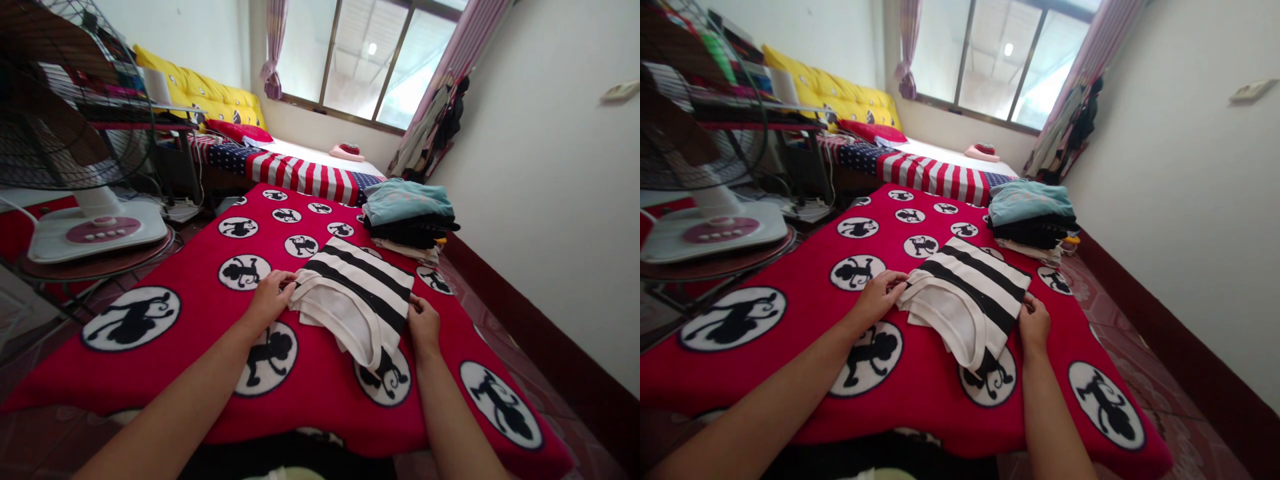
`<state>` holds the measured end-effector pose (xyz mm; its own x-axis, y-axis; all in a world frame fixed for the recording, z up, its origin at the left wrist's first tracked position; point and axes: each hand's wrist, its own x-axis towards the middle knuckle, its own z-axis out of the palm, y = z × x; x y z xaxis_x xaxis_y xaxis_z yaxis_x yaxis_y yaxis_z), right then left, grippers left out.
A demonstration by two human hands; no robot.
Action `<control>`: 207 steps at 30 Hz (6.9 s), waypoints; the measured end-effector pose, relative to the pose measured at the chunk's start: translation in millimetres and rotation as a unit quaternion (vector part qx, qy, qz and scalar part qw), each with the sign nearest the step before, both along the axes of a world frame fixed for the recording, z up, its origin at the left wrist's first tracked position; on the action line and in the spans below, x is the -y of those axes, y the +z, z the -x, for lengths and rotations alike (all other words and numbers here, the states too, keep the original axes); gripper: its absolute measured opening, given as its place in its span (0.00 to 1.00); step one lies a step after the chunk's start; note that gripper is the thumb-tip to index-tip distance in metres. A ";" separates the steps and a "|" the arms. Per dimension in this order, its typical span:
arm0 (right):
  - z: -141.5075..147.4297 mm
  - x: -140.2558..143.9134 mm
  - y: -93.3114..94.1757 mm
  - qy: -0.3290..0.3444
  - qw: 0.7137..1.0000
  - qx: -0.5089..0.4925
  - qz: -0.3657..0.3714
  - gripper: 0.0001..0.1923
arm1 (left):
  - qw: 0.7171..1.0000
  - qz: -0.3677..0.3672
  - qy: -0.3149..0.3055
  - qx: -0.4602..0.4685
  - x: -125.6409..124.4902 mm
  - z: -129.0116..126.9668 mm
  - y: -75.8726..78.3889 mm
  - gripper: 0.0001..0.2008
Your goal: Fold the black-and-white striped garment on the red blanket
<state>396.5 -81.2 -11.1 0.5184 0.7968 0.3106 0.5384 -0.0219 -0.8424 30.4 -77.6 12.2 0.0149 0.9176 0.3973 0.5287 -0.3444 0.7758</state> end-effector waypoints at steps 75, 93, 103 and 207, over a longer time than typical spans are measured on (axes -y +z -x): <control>3.9 2.7 5.4 -0.006 1.000 0.004 0.009 0.24 | 0.998 -0.029 -0.010 -0.047 0.9 -0.6 -3.4 0.10; 2.4 3.3 4.1 0.006 1.000 0.001 0.010 0.25 | 0.998 -0.027 -0.010 -0.055 2.8 -1.5 -0.2 0.10; 6.5 5.3 8.6 0.002 1.000 0.011 0.016 0.25 | 0.998 -0.031 -0.009 -0.055 2.1 -1.6 -1.5 0.10; 2.9 5.3 5.3 0.001 0.999 -0.003 0.042 0.29 | 0.997 -0.035 -0.009 -0.062 5.9 -3.5 -2.6 0.11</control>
<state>393.6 -86.5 -5.8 0.5183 0.8208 0.2400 0.5332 -0.0908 -0.8411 33.9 -83.5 9.7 0.0843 0.8868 0.4544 0.6128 -0.4057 0.6781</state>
